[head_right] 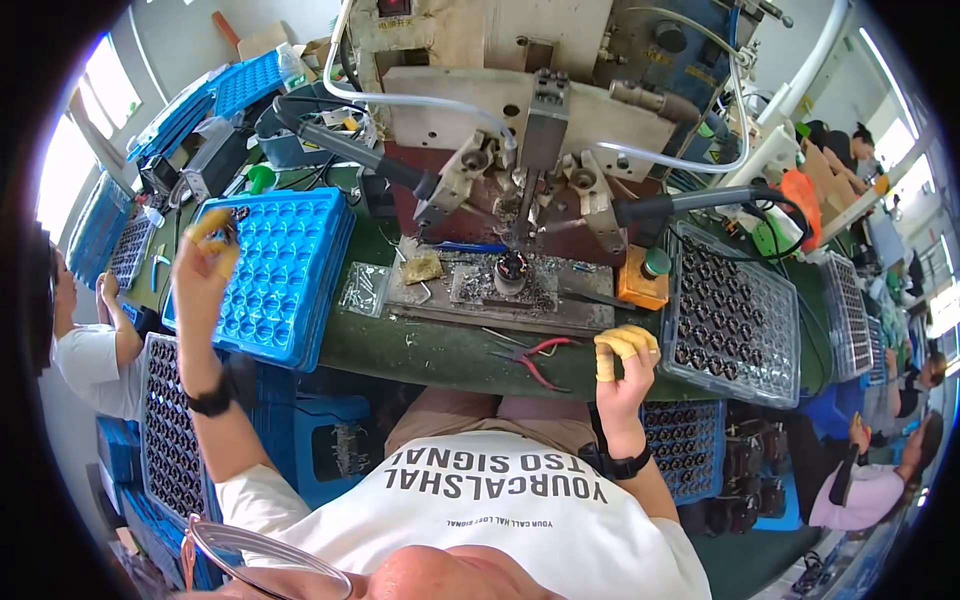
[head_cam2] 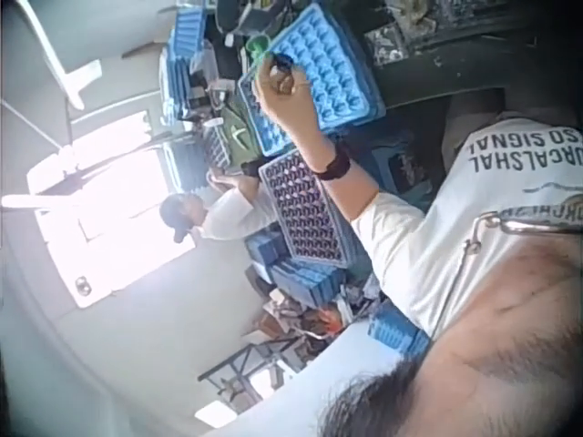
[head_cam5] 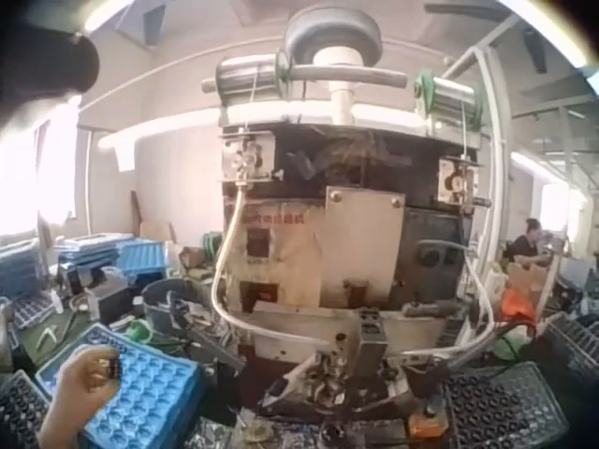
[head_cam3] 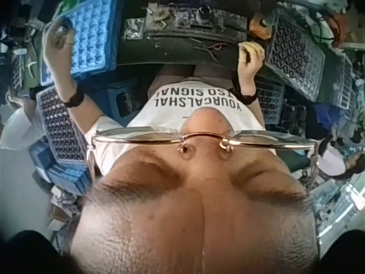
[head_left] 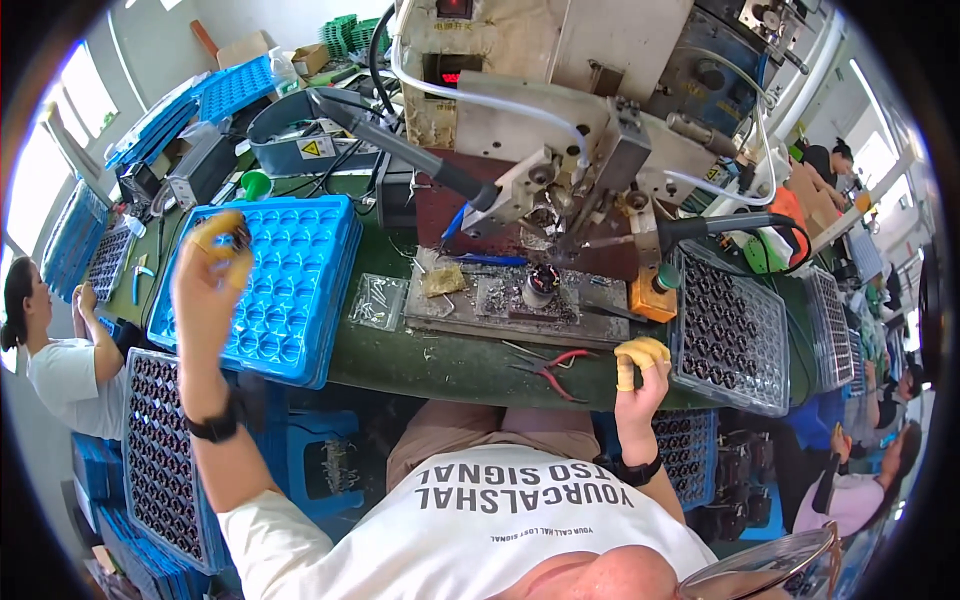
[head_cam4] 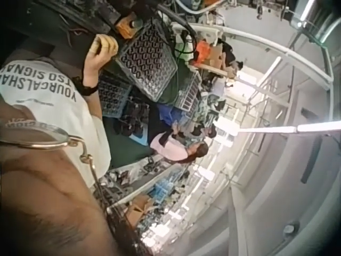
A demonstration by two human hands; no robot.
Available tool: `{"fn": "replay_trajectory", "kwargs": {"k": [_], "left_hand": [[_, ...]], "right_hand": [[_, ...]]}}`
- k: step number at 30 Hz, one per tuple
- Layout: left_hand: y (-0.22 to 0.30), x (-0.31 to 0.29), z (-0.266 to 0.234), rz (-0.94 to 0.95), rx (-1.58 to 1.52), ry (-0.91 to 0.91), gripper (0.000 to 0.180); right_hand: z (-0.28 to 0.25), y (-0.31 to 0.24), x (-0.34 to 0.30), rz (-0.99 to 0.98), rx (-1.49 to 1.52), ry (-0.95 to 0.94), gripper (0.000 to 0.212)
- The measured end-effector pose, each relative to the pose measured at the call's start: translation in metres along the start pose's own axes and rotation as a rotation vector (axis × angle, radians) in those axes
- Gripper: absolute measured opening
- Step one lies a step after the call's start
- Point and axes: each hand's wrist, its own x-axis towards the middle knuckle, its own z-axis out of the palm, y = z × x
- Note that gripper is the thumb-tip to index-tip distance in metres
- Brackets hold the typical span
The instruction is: Assembling small electronic components using an automated press machine and pliers on a factory line.
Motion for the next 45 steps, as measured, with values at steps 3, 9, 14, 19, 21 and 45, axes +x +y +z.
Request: {"fn": "replay_trajectory", "kwargs": {"k": [3, 9, 14, 19, 21, 45], "left_hand": [[0.009, -0.046, 0.034, -0.085, -0.095, -0.071, 0.046], [-0.024, -0.089, 0.059, -0.099, 0.004, 0.083, 0.041], [-0.011, -0.082, 0.070, -0.070, 0.051, 0.154, 0.041], [0.041, -0.066, 0.115, -0.037, 0.026, 0.003, 0.042], [0.064, -0.058, 0.151, 0.091, -0.047, -0.138, 0.041], [0.090, -0.047, 0.252, 0.217, -0.282, -0.349, 0.043]], "right_hand": [[0.008, -0.019, 0.031, 0.026, 0.121, -0.100, 0.014], [0.053, -0.040, 0.077, 0.104, 0.303, -0.222, 0.045], [0.059, -0.041, 0.090, -0.016, 0.235, -0.124, 0.040], [0.026, -0.020, 0.059, 0.029, 0.182, -0.010, 0.040], [0.017, -0.009, 0.035, 0.046, 0.162, 0.006, 0.040], [0.011, -0.001, -0.013, -0.044, 0.048, -0.045, 0.042]]}}
